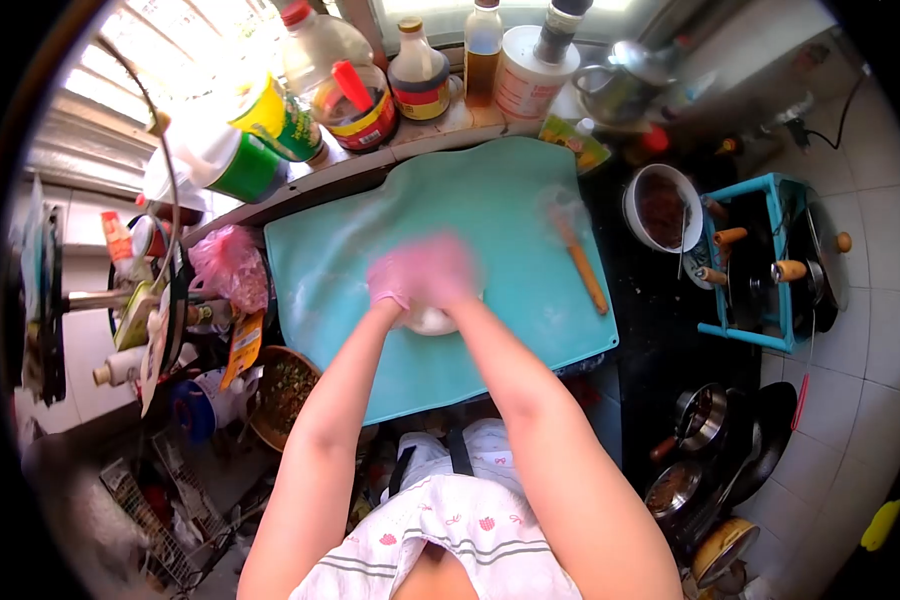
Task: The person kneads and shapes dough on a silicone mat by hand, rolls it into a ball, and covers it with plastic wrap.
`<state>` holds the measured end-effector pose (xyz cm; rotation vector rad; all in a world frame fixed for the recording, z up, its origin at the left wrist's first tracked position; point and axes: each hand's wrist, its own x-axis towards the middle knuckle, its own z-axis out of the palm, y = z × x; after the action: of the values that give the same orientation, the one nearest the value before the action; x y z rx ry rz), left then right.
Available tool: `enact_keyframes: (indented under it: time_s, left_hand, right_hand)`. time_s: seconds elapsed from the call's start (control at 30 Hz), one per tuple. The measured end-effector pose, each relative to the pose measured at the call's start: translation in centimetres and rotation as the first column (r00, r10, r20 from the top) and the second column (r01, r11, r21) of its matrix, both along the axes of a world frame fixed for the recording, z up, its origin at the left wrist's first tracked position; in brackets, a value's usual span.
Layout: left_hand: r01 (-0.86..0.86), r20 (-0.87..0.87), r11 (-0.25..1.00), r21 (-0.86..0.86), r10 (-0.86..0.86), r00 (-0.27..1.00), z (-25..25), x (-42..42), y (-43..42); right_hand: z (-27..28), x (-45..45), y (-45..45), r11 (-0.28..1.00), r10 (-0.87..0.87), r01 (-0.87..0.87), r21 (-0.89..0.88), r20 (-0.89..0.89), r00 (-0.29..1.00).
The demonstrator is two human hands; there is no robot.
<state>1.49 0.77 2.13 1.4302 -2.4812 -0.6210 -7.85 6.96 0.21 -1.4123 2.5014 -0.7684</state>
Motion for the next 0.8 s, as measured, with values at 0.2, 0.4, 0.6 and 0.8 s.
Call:
enact_keyframes:
  time_s: [0.2,0.4,0.6,0.8]
  left_hand:
    - [-0.069,0.046,0.962,0.264,0.059,0.997,5.7,1.0,3.5]
    - [-0.122,-0.155,0.978,-0.167,0.096,0.983,0.8,3.8,10.9]
    - [-0.146,-0.239,0.925,-0.351,0.062,0.969,-1.6,3.9,13.2]
    - [-0.141,-0.090,0.974,-0.177,0.127,0.988,-3.5,0.7,6.9]
  right_hand:
    - [12.3,1.5,4.5,0.978,0.099,-0.126,0.166,0.161,0.982]
    - [6.2,4.4,10.5,0.977,0.137,-0.154,-0.146,-0.121,0.983]
    - [-0.4,4.7,12.8,0.957,0.109,-0.184,-0.226,-0.308,0.945]
    - [-1.5,1.1,5.2,0.993,0.117,-0.117,0.011,-0.159,0.980]
